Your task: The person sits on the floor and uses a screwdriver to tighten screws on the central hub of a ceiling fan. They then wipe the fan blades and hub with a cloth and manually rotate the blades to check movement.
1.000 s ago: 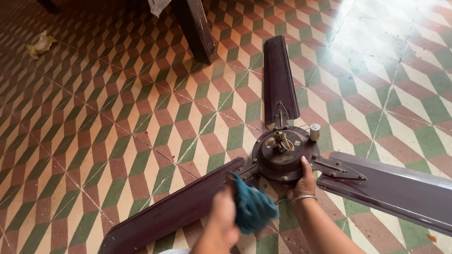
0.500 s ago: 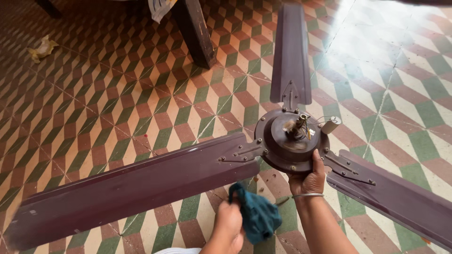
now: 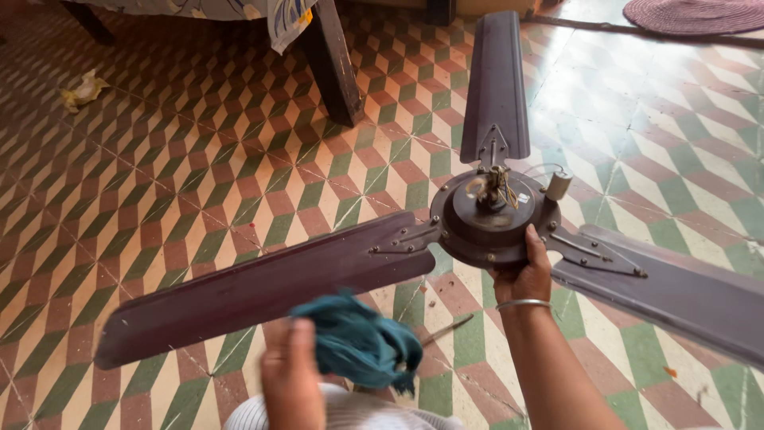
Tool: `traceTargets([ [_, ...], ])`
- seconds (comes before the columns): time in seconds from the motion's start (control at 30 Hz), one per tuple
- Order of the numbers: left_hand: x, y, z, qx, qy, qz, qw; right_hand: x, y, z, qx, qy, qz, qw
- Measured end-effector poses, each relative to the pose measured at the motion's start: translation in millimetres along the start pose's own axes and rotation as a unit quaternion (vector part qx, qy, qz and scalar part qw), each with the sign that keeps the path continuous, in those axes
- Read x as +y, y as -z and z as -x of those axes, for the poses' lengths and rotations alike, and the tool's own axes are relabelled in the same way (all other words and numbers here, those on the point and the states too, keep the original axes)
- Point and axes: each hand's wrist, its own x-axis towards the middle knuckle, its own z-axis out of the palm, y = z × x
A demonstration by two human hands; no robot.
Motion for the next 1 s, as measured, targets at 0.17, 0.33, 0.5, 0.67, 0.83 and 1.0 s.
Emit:
traceTargets([
  [0.17, 52.5, 32.9, 34.2, -0.034, -0.226, 0.253, 0.940, -23.5, -29.8, 33.1, -0.008, 0.010, 0.017, 1.000],
  [0.33, 75.3, -29.9, 56.0, -0.052, -0.582, -0.158, 0.796, -41.4, -33.6, 77.6, -0.015, 0.024, 0.038, 0.999],
  [0.5, 45.7, -99.6, 59.6, 0.005, -0.568, -0.413, 0.712, -59.2, -26.5, 99.1, -0.032, 0.028, 0.022, 0.999],
  [0.67, 15.0, -95.0, 42.0, -0.042, -0.503, -0.493, 0.709, -70.9, -26.4, 100.9, -0.030, 0.027, -0.018, 0.999],
  [0.83, 23.5, -58.5, 7.9, -0.025, -0.466, -0.540, 0.701, -79.4, -30.7, 101.4, -0.028, 0.029, -0.015, 0.999],
  [1.0, 63.3, 46.2, -21.9, 0.114, -0.308, -0.603, 0.727, -88.5, -31.4, 103.6, -0.033, 0.038, -0.033, 0.998],
])
